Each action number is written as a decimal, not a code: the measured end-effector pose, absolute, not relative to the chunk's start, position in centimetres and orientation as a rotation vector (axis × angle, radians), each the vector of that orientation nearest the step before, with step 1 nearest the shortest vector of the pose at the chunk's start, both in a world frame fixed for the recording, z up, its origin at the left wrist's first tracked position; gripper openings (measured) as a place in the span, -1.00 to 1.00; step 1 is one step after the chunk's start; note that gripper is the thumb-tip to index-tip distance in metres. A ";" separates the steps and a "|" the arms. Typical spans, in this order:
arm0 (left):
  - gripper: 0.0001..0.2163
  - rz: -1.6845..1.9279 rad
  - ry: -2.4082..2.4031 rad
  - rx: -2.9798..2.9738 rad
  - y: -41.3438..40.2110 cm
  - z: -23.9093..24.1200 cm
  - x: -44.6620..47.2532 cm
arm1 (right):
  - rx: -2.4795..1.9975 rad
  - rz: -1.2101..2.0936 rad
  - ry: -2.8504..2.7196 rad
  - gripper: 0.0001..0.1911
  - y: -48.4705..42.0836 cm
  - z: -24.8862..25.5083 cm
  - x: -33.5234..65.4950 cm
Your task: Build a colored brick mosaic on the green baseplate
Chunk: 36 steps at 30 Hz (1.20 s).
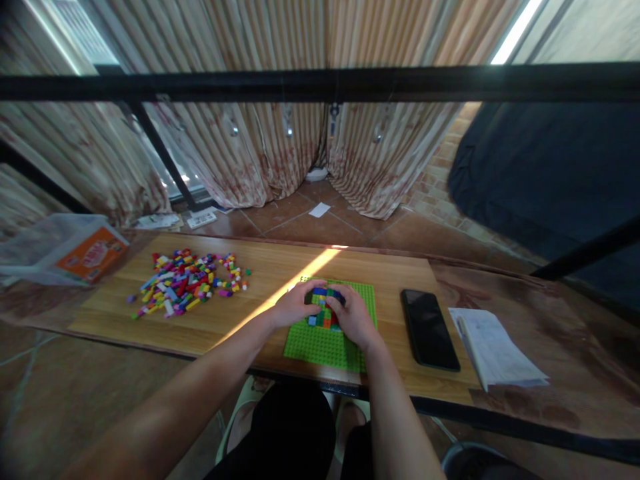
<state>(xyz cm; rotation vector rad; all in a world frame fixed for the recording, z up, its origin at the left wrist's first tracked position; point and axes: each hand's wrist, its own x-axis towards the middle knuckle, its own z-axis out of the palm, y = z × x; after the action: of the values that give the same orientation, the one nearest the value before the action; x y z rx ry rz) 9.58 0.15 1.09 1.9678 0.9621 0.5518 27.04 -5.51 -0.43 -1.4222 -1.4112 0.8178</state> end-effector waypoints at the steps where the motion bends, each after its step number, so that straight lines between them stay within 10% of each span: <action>1: -0.41 0.546 0.962 1.977 0.1 1.1 9.6 | -1.405 0.845 -1.380 -0.70 -5.5 -0.4 27.0; 36: -0.72 0.404 0.903 2.892 -2.3 2.5 9.4 | -1.220 0.976 -0.668 -0.59 -5.8 1.8 28.1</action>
<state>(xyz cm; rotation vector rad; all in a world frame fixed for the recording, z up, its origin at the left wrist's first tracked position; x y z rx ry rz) 9.44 -2.34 2.46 2.8916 0.9035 0.4045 28.10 -5.78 1.82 -1.2197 -0.6682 0.9764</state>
